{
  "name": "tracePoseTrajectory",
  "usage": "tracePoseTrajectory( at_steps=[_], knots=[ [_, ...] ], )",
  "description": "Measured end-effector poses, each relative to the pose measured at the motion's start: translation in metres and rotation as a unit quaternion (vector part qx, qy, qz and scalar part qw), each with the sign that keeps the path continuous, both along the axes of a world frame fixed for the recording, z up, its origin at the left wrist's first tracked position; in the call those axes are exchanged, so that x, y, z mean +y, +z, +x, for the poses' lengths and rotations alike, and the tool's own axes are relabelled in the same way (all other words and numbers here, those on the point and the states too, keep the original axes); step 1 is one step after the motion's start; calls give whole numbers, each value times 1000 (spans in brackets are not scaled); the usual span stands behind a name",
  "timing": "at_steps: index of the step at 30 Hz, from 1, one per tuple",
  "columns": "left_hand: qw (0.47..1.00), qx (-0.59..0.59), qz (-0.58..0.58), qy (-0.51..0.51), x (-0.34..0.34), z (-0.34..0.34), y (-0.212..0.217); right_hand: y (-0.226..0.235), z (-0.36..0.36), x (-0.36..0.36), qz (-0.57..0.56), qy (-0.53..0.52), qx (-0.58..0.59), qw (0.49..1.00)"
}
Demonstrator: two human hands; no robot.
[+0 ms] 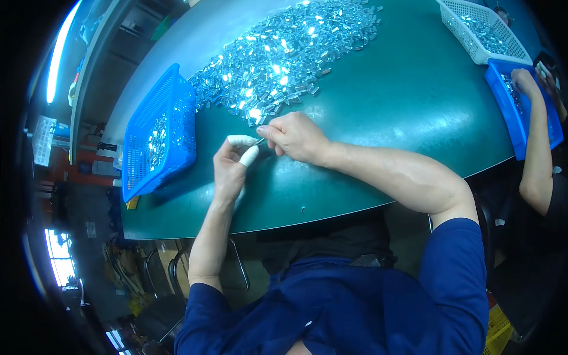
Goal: Picking small metal hardware components from a pile, inspecting them, and placing them into a blue plastic tray.
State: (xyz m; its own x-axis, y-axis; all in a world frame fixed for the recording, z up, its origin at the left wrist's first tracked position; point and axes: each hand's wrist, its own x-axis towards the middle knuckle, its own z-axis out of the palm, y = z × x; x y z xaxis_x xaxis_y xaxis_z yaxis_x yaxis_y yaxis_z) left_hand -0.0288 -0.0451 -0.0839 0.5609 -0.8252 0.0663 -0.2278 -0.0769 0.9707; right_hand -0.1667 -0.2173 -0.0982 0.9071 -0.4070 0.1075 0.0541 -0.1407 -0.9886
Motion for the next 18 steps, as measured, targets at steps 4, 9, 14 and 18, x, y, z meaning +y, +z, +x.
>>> tracePoseTrajectory(
  at_steps=[4, 9, 14, 18],
  knots=[
    [998, 48, -36, -6, -2, -1, -7, 6, 1, -2, -50, -9, -13, 999],
    [998, 45, -33, -4, -4, -2, -8, 4, 1, 1, 7, -10, -37, 999],
    [999, 43, 8, -5, 1, 2, -10, 3, 2, 3, -34, -22, -60, 997],
    [999, 41, -11, -1, 4, 5, -11, 1, 4, -1, -173, -42, -136, 975]
  ],
)
